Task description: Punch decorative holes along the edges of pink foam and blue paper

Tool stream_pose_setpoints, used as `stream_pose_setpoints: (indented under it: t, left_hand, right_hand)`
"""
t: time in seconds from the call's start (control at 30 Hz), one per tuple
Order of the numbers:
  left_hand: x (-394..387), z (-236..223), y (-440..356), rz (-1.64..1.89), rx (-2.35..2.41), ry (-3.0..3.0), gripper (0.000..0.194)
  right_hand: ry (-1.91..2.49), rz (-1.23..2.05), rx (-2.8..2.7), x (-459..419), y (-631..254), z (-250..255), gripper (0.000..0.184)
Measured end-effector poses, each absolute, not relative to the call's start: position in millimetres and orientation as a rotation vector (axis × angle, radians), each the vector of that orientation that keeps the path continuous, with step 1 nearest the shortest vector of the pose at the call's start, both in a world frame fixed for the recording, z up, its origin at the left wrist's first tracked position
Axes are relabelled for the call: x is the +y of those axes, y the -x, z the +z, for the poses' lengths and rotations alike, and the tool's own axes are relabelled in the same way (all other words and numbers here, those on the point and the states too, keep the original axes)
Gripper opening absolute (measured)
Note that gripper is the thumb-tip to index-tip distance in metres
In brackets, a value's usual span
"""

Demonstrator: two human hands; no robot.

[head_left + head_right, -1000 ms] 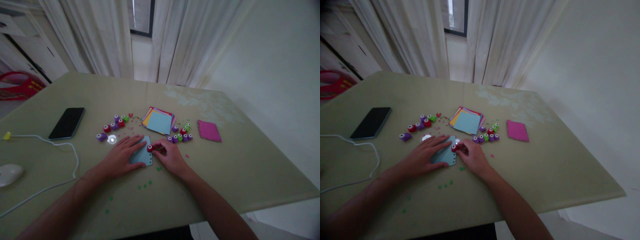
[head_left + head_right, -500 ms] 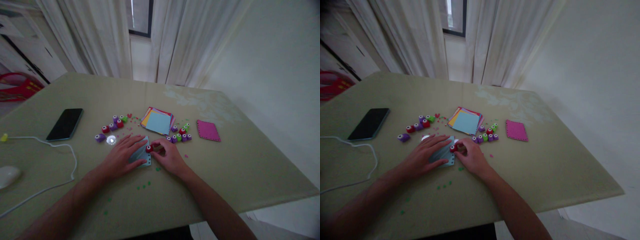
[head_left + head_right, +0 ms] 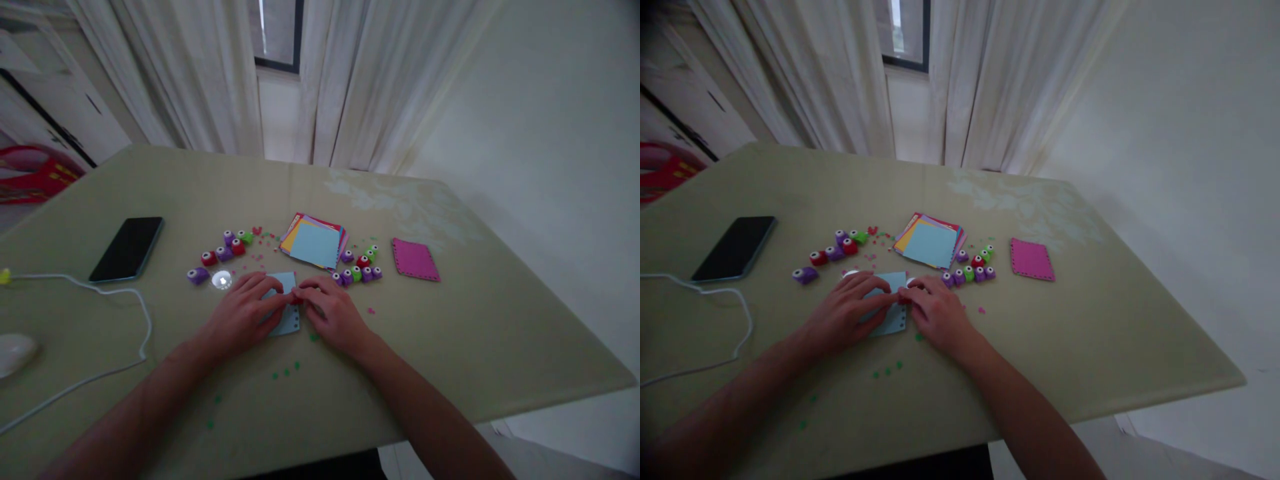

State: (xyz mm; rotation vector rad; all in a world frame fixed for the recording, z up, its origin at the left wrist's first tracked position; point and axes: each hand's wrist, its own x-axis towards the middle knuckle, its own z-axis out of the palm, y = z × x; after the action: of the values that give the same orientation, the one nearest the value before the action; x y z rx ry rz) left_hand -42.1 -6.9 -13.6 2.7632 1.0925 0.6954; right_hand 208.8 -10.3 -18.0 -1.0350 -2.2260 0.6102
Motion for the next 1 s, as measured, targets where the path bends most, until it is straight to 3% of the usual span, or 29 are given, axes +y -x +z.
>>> stream_pose_setpoints:
  t: [0.63, 1.0]
  left_hand:
    - [-8, -7, 36, 0.531, 1.212, -2.963, 0.030]
    - [-3, -11, 37, 0.407, 1.220, -2.897, 0.061]
  right_hand:
    - [1.143, 0.402, -2.310, -14, -197, -17, 0.021]
    - [1.154, 0.325, -2.299, -13, -187, -21, 0.021]
